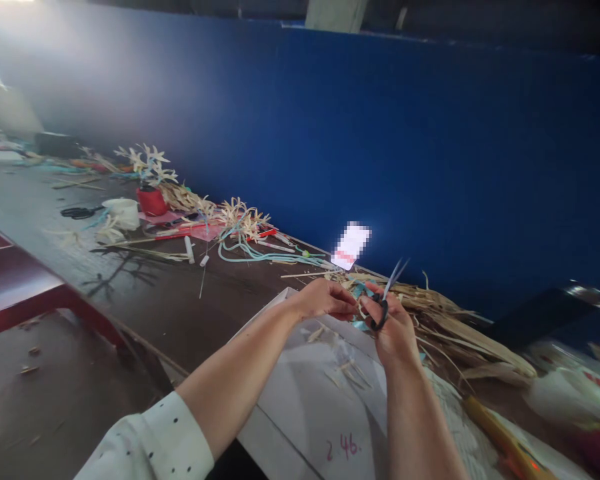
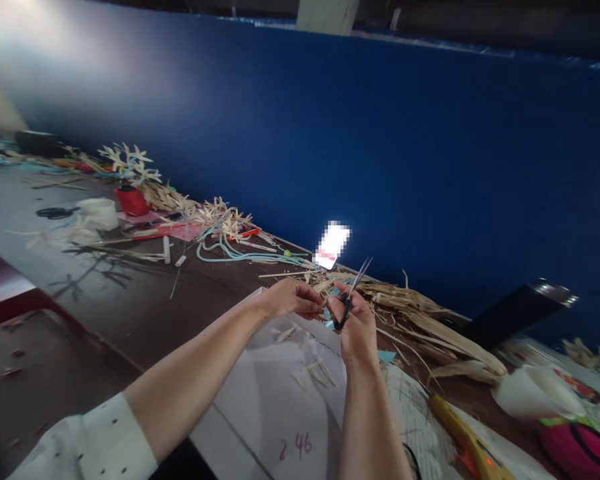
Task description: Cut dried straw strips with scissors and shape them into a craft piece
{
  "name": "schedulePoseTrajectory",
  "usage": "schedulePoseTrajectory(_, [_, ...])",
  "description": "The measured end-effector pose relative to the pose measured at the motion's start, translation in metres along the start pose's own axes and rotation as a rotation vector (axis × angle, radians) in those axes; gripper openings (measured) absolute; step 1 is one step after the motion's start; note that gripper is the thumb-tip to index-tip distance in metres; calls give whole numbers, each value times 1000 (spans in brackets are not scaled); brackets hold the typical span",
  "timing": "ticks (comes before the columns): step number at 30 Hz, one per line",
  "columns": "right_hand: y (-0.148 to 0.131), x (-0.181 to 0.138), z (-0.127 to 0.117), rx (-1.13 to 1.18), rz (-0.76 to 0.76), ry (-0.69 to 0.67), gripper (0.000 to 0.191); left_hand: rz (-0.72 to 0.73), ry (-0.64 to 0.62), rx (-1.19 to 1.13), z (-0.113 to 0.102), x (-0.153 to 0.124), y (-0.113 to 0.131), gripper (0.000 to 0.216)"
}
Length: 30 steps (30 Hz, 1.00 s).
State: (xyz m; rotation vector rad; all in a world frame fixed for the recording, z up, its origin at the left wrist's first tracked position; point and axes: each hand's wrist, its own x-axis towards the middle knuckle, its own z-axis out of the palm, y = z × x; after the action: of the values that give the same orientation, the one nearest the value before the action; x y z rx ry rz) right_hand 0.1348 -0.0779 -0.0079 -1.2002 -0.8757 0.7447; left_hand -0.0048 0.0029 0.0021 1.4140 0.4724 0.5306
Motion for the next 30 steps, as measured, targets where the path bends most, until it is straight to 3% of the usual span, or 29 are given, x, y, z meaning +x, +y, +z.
schedulePoseTrajectory(7, [1, -1, -1, 26, 19, 8, 47, 21, 48, 14, 3, 0, 1, 29])
schedulePoseTrajectory(14, [3, 1, -2, -1, 7, -82, 55, -4, 73, 3, 6, -1, 3, 25])
schedulePoseTrajectory(22, [2, 1, -1, 10, -4, -65, 53, -46, 89, -46, 9, -5, 7, 27])
schedulePoseTrajectory(30, [-1, 1, 2, -67, -59, 6, 52, 7, 144, 86, 10, -2, 5, 19])
